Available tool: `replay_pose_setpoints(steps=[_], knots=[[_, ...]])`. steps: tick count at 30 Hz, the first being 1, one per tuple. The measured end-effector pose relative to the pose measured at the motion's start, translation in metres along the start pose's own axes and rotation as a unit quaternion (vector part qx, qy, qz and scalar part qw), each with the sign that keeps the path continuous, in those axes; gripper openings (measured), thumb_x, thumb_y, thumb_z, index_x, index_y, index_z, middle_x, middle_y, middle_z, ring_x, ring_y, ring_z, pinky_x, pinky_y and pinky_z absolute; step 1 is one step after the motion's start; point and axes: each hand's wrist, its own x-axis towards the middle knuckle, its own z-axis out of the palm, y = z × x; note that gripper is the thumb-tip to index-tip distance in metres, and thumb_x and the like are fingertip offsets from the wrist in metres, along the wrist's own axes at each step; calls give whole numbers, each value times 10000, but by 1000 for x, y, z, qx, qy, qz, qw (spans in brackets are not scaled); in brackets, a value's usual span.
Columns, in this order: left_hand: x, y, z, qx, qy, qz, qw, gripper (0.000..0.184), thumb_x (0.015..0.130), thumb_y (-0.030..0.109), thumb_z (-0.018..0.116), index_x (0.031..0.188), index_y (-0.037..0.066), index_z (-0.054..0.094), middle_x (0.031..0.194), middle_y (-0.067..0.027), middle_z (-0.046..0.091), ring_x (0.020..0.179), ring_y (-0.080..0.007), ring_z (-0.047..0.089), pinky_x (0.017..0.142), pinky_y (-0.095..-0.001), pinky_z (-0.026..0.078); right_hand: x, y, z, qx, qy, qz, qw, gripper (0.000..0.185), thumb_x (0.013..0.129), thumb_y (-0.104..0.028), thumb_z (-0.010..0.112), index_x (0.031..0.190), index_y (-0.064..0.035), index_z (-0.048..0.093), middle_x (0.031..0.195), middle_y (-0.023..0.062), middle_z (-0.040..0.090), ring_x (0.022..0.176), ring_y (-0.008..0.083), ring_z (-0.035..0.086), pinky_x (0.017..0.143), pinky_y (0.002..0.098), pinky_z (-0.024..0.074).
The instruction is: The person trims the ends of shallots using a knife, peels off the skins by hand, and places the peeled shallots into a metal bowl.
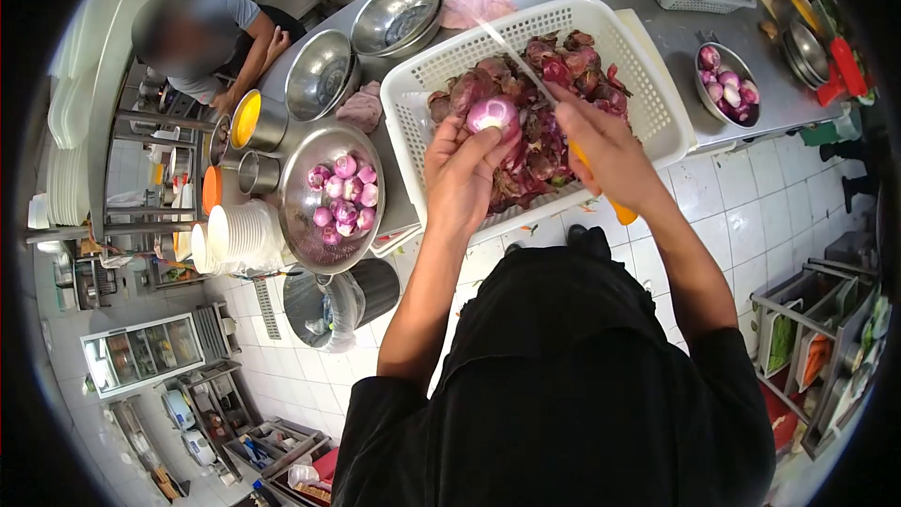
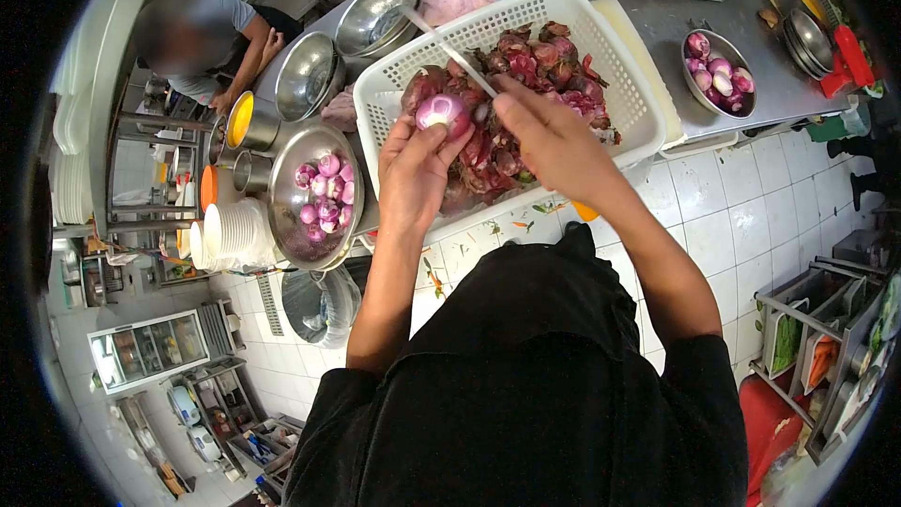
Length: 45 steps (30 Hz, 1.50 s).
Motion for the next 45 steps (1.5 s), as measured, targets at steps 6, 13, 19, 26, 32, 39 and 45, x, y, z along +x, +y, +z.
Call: replay_pose_setpoints(steps=[6,13,19,26,32,39,45], knots=[[2,-15,4,27,63,34,997,254,921,-34,528,1173,-7,546,1110,-116,649,979,-202,648,886,-354,543,-17,-8,28,-159,32,-102,981,700,975,-454,522,1454,34,371,688,159,599,665,269,655,628,375,472],[-5,-24,10,24,64,77,995,242,921,-53,517,1151,22,519,1067,-88,637,930,-172,636,828,-309,540,-18,-5,38,-177,35,-138,974,690,978,-431,510,1454,45,354,674,202,615,647,378,657,611,433,488],[-7,-28,8,16,60,109,992,311,906,-76,508,1202,19,504,1120,-95,632,994,-179,628,885,-328,526,-15,2,42,-188,72,-164,966,631,977,-425,510,1398,41,447,682,230,620,672,386,674,639,446,502],[-15,-14,-8,10,8,62,998,497,886,-72,529,1368,23,454,1282,-131,590,1161,-231,593,1020,-394,481,-7,-3,14,70,-54,65,994,523,989,-510,483,939,-8,623,539,61,518,416,154,514,403,313,389],[-17,-5,-19,-63,-29,-2,998,409,894,-45,551,1294,30,507,1222,-121,625,1132,-236,613,1032,-396,472,10,5,-5,50,20,116,992,524,992,-505,484,1022,3,611,567,22,485,414,103,443,385,283,349],[-11,-4,-17,-165,-23,-87,982,365,910,55,587,1269,38,521,1209,-109,631,1137,-252,600,1077,-430,415,-3,-1,-5,11,19,53,998,551,1002,-412,512,1458,-106,465,621,-1,503,490,97,460,464,278,388],[-8,-10,-16,-109,-36,-62,991,301,930,58,603,1228,35,565,1158,-90,652,1103,-228,610,1046,-421,438,-22,2,9,-107,28,-90,990,611,971,-397,560,1415,11,457,671,73,596,623,187,594,631,324,474]])
